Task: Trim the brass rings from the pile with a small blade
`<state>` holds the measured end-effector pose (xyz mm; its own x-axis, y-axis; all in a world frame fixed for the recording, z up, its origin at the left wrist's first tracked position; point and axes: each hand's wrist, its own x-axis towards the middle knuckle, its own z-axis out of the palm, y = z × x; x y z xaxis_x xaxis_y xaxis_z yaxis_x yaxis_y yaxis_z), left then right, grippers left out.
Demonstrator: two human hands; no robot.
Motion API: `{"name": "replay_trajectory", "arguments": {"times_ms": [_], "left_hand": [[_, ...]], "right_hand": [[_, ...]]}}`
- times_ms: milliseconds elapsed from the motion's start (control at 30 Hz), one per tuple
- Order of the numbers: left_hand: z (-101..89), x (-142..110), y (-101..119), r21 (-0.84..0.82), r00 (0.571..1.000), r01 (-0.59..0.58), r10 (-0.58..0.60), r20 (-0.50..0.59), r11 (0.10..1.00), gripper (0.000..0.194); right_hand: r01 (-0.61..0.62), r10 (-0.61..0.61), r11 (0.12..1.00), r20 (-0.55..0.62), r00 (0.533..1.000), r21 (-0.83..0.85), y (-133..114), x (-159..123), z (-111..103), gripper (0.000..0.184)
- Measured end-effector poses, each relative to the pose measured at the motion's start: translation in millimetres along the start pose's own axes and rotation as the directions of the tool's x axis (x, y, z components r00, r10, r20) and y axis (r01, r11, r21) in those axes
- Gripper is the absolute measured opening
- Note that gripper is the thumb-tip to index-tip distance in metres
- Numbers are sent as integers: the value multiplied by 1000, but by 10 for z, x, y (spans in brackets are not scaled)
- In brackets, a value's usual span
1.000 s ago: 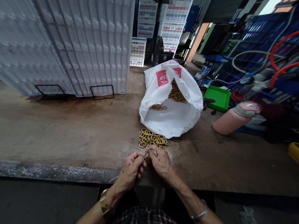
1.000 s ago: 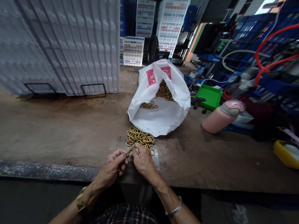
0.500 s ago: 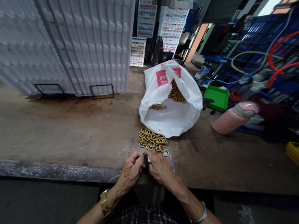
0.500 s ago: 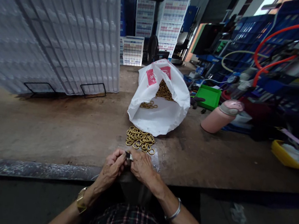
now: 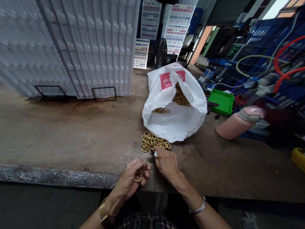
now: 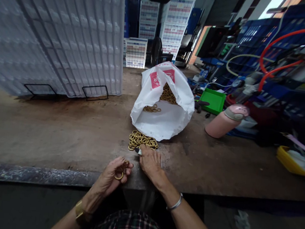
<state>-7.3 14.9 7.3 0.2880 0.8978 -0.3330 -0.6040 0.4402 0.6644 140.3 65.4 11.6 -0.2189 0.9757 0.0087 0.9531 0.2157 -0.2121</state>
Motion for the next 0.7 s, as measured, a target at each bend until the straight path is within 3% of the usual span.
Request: {"name": "replay_trajectory", "arguments": {"times_ms": [267, 400, 533, 600, 700], "left_hand": [[-32, 30, 69, -214, 987, 158, -161, 0, 964, 23], [-26, 67, 72, -212, 987, 144, -156, -40, 966, 26], [7, 105, 75, -10, 998, 5, -5, -70, 1000, 27], [31, 126, 79, 162, 990, -82, 100, -104, 983, 29], [68, 145, 84, 425, 956, -165, 251, -154, 890, 29]], "right_hand": [[-44, 44, 997, -1, 999, -57, -23, 61, 59, 27], [-48, 48, 999, -49, 998, 4, 6, 60, 50, 25], [-52, 92, 953, -119, 989, 300, 70, 78, -23, 17], [-31, 105, 860, -116, 988, 510, 94, 92, -65, 17], [-9, 96, 667, -74, 993, 745, 87, 93, -100, 23]]}}
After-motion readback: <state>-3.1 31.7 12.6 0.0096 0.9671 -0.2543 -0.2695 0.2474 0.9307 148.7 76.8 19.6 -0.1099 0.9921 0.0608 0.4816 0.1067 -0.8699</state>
